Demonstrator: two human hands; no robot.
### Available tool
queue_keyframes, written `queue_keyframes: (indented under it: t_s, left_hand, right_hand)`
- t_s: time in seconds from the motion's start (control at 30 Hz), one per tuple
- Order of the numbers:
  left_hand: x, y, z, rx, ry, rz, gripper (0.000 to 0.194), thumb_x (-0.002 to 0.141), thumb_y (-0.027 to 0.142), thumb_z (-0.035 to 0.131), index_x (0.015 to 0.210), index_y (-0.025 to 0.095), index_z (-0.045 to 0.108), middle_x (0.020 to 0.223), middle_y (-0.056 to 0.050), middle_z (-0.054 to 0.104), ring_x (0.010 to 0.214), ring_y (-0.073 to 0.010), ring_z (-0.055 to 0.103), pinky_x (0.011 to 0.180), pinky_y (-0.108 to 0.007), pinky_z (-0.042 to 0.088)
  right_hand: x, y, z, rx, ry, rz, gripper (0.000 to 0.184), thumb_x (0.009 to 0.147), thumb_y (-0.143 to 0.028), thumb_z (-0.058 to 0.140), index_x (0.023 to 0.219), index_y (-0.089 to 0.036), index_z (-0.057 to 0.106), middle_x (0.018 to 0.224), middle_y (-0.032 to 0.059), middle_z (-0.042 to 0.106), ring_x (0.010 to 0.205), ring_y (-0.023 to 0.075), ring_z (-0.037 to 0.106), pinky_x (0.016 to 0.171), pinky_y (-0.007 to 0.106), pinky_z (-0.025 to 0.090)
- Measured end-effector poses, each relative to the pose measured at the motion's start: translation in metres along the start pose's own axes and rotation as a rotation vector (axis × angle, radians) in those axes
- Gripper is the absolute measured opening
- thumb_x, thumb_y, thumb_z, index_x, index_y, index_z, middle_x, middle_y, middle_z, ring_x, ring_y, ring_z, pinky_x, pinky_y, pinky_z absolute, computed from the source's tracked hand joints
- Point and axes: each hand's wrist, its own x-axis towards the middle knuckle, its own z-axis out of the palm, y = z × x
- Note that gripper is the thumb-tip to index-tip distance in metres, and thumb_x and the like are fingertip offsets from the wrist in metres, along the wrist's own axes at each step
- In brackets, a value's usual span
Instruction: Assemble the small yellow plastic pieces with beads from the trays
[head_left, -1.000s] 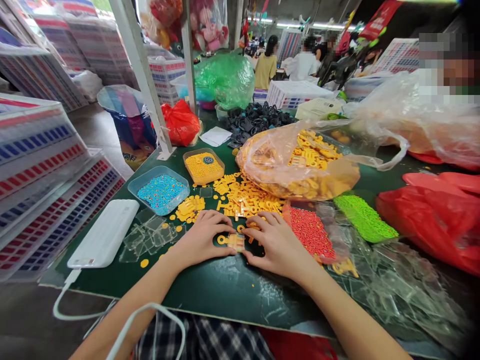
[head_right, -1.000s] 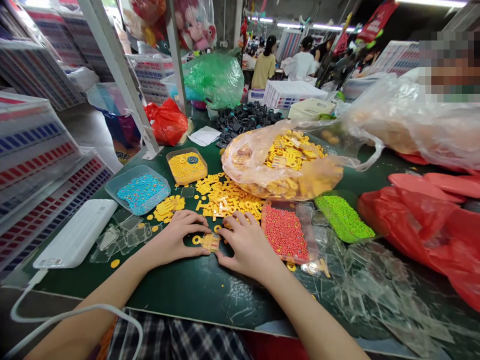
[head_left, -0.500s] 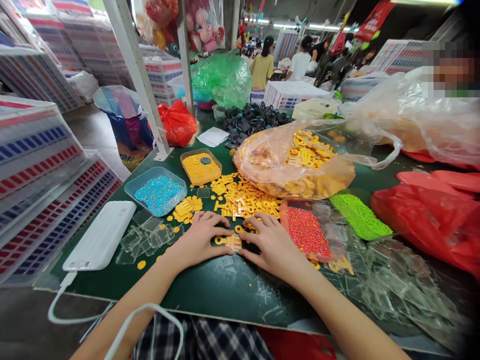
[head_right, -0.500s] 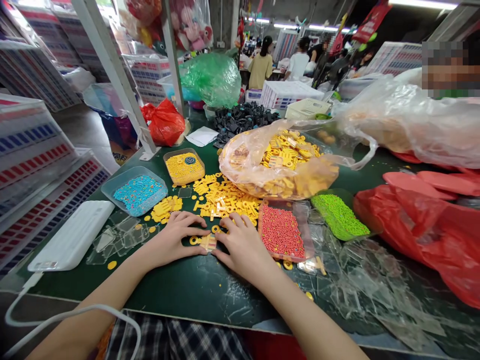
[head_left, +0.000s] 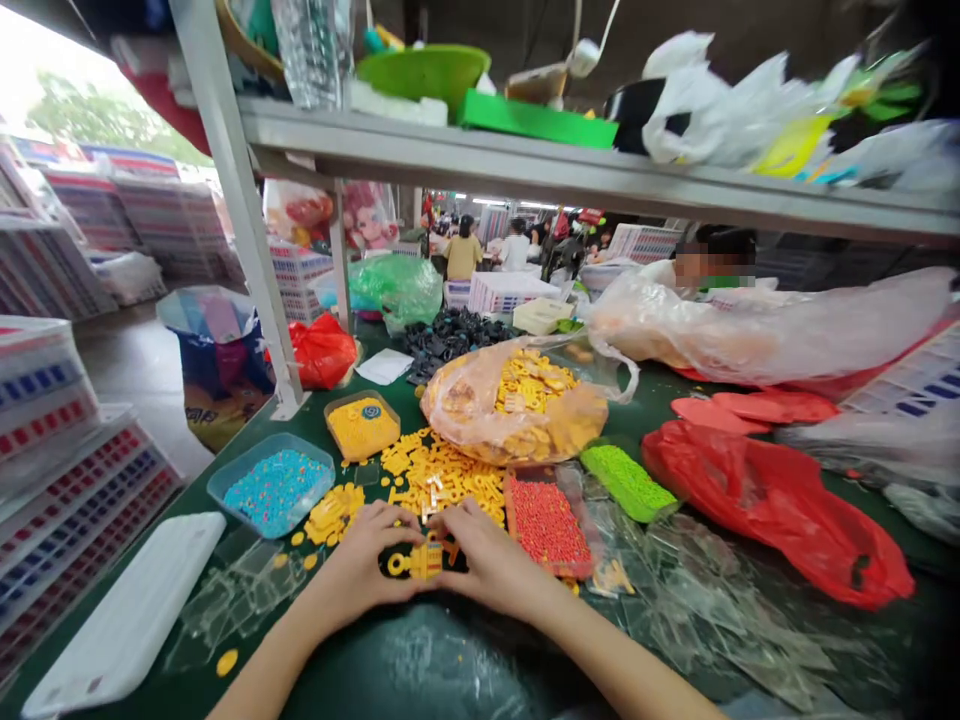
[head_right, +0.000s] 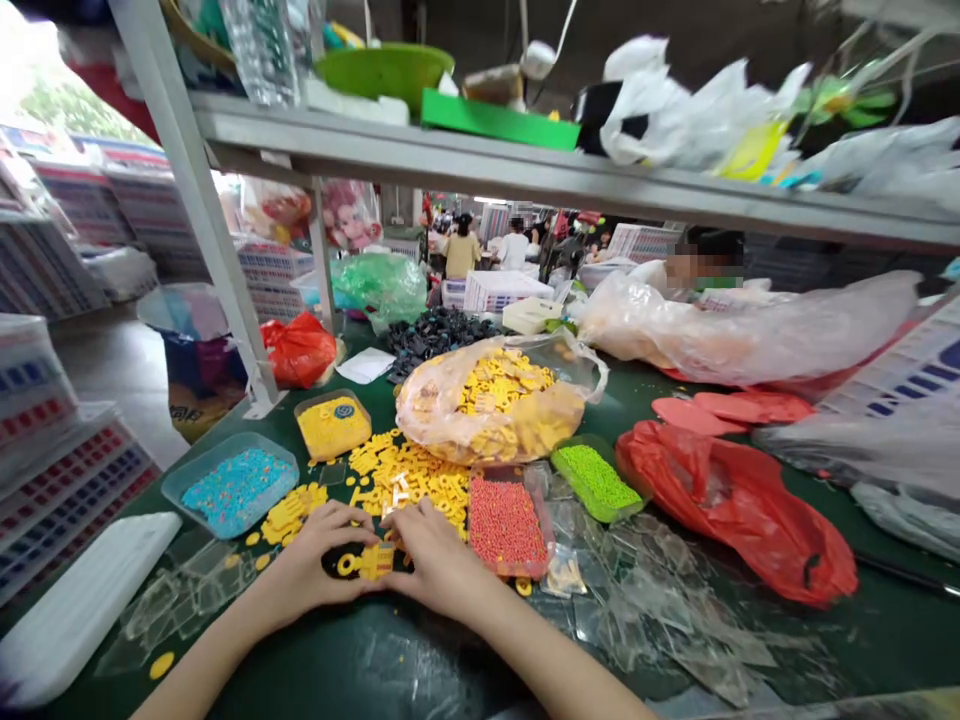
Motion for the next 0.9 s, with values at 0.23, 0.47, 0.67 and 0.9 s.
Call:
queue_keyframes:
  t_s: [0.23,0.47,0.67,0.9]
  left_hand:
    - [-0.009,-0.001,0.004,-0.071,0.147,0.091,0.056,0.077,0.046,0.075,0.127,0.028,0.059,0.124,-0.009,0.063,0.115,-0.0259,0.057,0.099,-0.042,0.049]
    - [-0.012,-0.013,0.001,0.002,0.2,-0.022,0.047,0.089,0.046,0.061,0.13,0.025,0.054,0.129,-0.011,0.06,0.12,-0.0268,0.056,0.103,-0.045,0.047]
    - [-0.011,-0.012,0.005,0.059,0.229,-0.045,0.022,0.093,0.03,0.054,0.113,0.024,0.063,0.115,-0.007,0.066,0.109,-0.0234,0.061,0.096,-0.04,0.05]
    - [-0.008,-0.006,0.014,0.159,0.158,0.019,0.028,0.094,0.024,0.049,0.119,0.025,0.062,0.119,-0.006,0.067,0.111,-0.0227,0.061,0.094,-0.039,0.051]
  right_hand:
    - [-0.012,-0.003,-0.033,0.259,0.097,-0.007,0.027,0.088,-0.025,0.056,0.115,-0.024,0.052,0.09,-0.0005,0.062,0.074,0.0134,0.056,0.067,0.027,0.046]
    - [0.058,0.052,-0.157,-0.241,0.717,-0.013,0.024,0.093,-0.04,0.048,0.102,-0.021,0.059,0.095,0.0094,0.063,0.086,0.0229,0.056,0.081,0.041,0.044]
    - [0.038,0.017,-0.082,-0.41,0.678,-0.248,0.018,0.092,-0.025,0.048,0.106,-0.019,0.057,0.1,0.0095,0.064,0.095,0.0235,0.056,0.084,0.038,0.043]
    - [-0.006,-0.014,0.009,-0.584,0.652,-0.365,0.013,0.081,-0.014,0.056,0.09,-0.023,0.057,0.087,0.0011,0.065,0.08,0.0181,0.055,0.08,0.034,0.037]
